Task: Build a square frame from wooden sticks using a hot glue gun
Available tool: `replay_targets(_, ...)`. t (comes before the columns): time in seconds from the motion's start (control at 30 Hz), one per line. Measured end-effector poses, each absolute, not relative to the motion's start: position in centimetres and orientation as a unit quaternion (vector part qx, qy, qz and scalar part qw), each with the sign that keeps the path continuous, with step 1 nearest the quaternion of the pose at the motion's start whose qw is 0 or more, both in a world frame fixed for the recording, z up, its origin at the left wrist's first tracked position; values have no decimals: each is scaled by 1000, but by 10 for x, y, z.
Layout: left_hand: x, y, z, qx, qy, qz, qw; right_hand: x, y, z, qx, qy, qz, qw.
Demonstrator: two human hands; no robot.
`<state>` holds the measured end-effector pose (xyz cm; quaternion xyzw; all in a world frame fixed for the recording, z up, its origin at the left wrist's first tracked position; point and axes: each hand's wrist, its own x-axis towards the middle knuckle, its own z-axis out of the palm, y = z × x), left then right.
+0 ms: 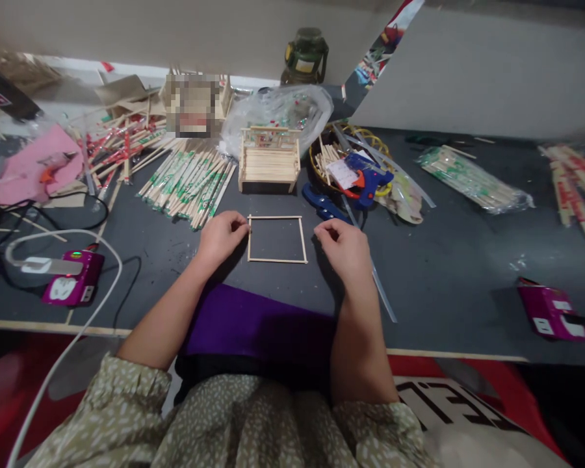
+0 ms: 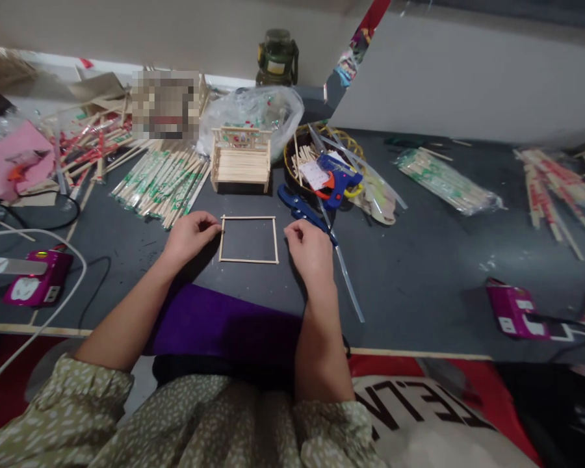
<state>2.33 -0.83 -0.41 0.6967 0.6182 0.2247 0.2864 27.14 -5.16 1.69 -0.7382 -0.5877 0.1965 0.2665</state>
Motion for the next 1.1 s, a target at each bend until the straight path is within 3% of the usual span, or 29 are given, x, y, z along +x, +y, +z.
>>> replay_targets(0.2, 20, 5, -22, 663, 611, 314, 298, 260, -44, 6, -760, -564, 243, 213)
replay_targets(1.1, 23, 23, -11, 751, 573, 228, 237, 248, -45, 8, -775, -563, 224, 179)
